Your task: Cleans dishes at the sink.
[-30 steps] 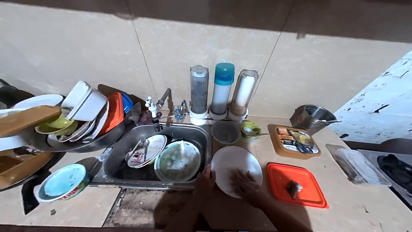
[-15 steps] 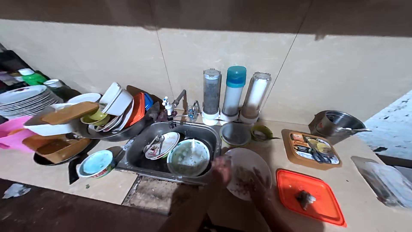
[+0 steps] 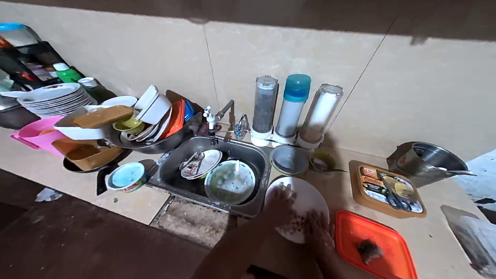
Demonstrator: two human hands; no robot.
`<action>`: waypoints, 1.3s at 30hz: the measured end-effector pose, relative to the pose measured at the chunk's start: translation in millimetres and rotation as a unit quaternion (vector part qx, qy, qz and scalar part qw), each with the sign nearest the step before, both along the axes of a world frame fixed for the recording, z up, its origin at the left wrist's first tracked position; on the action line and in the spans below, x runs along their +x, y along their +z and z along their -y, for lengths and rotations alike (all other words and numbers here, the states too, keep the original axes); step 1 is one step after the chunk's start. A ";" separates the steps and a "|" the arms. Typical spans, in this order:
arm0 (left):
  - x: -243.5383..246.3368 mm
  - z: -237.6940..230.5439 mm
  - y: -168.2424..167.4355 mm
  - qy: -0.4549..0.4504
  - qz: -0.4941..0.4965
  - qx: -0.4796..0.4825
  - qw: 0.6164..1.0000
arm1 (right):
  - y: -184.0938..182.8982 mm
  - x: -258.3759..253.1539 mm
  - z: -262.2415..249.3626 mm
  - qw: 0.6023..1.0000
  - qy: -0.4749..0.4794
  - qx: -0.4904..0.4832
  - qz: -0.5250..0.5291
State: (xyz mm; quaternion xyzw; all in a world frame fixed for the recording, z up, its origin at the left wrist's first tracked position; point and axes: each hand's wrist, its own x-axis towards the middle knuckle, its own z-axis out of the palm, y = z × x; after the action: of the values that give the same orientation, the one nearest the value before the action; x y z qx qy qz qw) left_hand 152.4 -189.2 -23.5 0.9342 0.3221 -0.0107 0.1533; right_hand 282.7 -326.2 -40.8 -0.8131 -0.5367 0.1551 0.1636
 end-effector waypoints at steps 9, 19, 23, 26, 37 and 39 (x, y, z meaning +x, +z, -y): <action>-80.8 31.4 0.2 -0.194 0.112 0.000 0.975 | -8.9 -3.6 2.9 0.997 -0.007 0.075 0.012; -233.4 -120.6 41.2 0.289 0.024 0.022 0.957 | 3.7 -34.1 -9.9 0.990 -0.085 0.102 0.053; -287.9 -193.6 18.3 0.314 -0.118 -0.015 0.942 | 1.6 -107.6 -42.1 0.960 -0.035 0.253 0.115; -303.2 -209.7 -0.1 0.263 -0.163 -0.035 0.950 | -3.6 -165.1 -66.2 0.957 0.047 0.282 0.043; -309.1 -167.6 28.5 0.017 -0.075 -0.052 0.996 | 16.6 -248.8 -130.0 0.914 -0.066 0.171 -0.361; -297.7 -142.3 27.4 -0.039 -0.015 -0.013 0.999 | 17.6 -250.9 -150.5 0.828 -0.133 0.151 -0.524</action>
State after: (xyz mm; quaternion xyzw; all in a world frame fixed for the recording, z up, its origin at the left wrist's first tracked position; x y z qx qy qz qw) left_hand -145.4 -46.9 3.9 0.9439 0.2870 -0.0347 0.1598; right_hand 31.8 -175.7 -23.2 -0.6385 -0.2732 0.4518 0.5599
